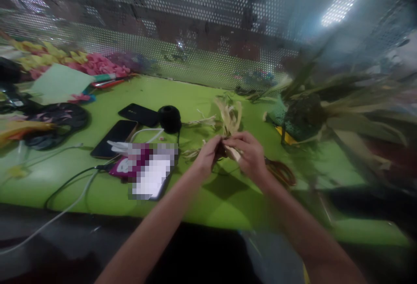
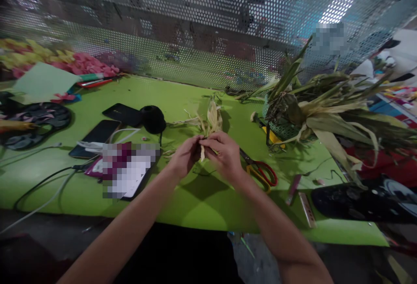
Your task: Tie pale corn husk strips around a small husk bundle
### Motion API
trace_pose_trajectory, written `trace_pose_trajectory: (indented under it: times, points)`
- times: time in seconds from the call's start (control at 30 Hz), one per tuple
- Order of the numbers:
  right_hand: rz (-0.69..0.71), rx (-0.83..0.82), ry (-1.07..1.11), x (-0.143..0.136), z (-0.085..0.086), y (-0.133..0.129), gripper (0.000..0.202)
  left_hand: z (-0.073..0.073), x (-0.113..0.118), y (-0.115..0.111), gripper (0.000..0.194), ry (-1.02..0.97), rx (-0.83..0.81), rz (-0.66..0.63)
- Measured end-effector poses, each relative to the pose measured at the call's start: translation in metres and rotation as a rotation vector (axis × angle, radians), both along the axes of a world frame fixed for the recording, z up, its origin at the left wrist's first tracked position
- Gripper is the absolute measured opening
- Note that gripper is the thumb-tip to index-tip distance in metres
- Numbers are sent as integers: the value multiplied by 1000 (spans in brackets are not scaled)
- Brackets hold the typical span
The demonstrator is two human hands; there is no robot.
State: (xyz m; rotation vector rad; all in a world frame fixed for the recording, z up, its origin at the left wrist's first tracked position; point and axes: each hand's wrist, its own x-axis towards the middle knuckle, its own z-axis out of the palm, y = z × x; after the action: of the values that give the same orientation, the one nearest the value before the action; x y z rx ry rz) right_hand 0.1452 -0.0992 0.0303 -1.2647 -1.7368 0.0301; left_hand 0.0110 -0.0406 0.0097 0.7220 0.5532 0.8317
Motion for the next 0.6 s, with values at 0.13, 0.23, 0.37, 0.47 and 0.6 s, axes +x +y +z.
trace_pose_trajectory:
  times: [0.13, 0.23, 0.37, 0.47, 0.6]
  points:
    - [-29, -56, -133, 1, 2, -1, 17, 1, 0, 4, 14, 2, -34, -32]
    - [7, -78, -124, 2, 9, -1, 18, 3, -2, 6, 13, 5, -53, -36]
    - [26, -141, 94, 1, 15, -1, 12, 5, -4, 7, 11, 21, -52, 5]
    - [-79, -183, 263, 1, 15, 0, 12, 2, -5, 7, 13, 114, 2, 2]
    - [-124, -299, 428, 2, 14, 3, 21, -4, -6, 8, 15, 204, 83, -22]
